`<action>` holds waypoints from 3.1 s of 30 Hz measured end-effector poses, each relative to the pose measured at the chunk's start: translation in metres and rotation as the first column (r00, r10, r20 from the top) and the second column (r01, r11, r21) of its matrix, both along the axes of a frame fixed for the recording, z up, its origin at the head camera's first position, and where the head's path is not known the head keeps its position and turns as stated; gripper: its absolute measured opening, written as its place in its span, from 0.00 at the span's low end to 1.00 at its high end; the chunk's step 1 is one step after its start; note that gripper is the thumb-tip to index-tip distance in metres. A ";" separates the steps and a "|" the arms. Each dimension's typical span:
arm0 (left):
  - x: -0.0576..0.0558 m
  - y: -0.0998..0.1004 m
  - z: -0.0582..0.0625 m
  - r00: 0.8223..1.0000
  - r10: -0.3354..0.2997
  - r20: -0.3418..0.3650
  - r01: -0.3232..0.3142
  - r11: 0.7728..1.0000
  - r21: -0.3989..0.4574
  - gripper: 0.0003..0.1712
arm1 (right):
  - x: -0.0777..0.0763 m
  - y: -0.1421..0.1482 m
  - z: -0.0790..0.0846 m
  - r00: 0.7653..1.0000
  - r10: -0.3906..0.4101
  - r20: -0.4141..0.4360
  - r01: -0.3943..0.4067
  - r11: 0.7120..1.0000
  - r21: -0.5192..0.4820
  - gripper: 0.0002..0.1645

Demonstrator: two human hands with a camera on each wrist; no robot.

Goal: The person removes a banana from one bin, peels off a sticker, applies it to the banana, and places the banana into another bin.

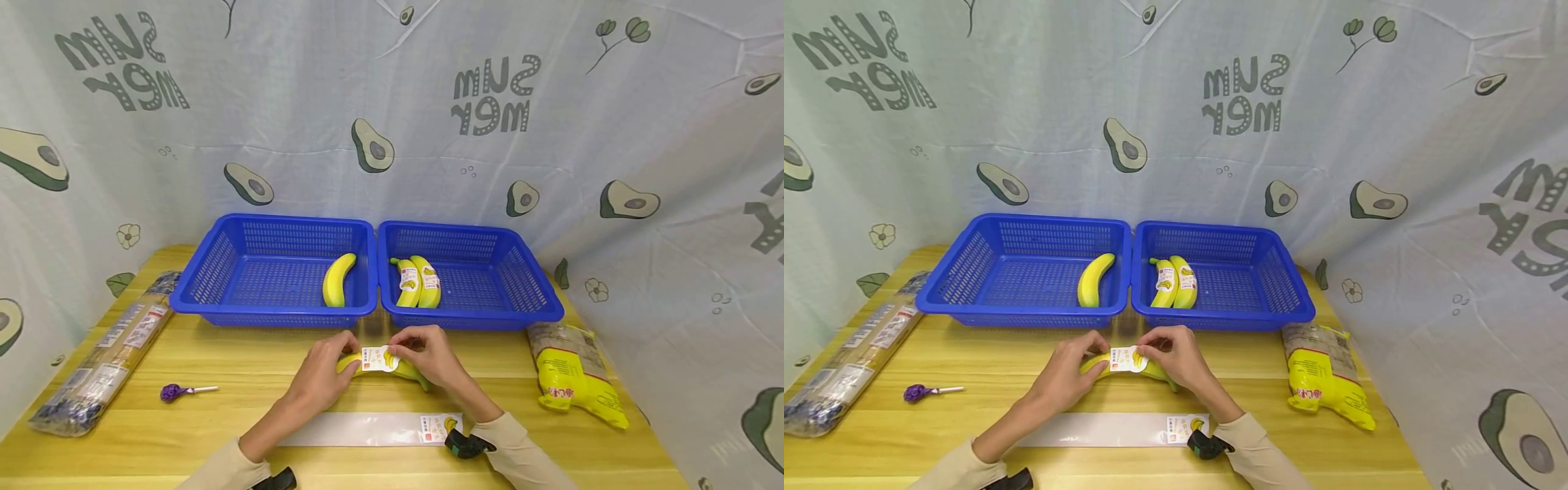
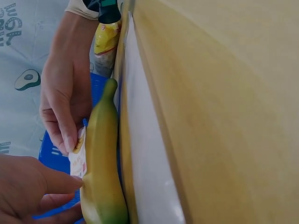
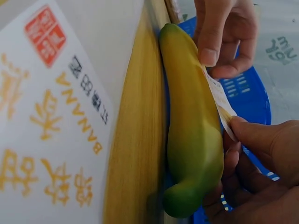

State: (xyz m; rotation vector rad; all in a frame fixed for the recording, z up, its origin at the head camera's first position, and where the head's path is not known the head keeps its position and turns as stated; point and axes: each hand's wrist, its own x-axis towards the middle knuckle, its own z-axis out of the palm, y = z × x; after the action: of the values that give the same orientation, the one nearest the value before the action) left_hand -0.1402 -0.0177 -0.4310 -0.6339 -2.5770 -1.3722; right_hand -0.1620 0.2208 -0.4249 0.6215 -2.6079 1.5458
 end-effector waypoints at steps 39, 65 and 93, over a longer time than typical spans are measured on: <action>0.001 0.011 -0.001 0.988 0.061 -0.143 -0.083 0.984 -0.157 0.14 | 0.007 0.004 0.000 0.980 0.068 -0.185 -0.030 0.979 0.202 0.08; -0.003 0.007 0.003 0.996 0.042 -0.076 -0.058 0.973 -0.224 0.14 | 0.006 0.002 0.007 0.987 0.100 -0.125 -0.063 0.960 0.272 0.18; 0.004 0.005 0.009 0.996 0.018 -0.088 -0.036 0.977 -0.208 0.19 | 0.006 0.006 0.016 0.968 0.174 -0.179 -0.127 0.961 0.247 0.08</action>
State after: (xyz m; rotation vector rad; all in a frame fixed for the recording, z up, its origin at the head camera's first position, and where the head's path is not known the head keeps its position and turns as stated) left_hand -0.1359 -0.0124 -0.4224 -0.6700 -2.6712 -1.0492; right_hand -0.1560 0.2267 -0.4092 0.9616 -2.6593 1.1431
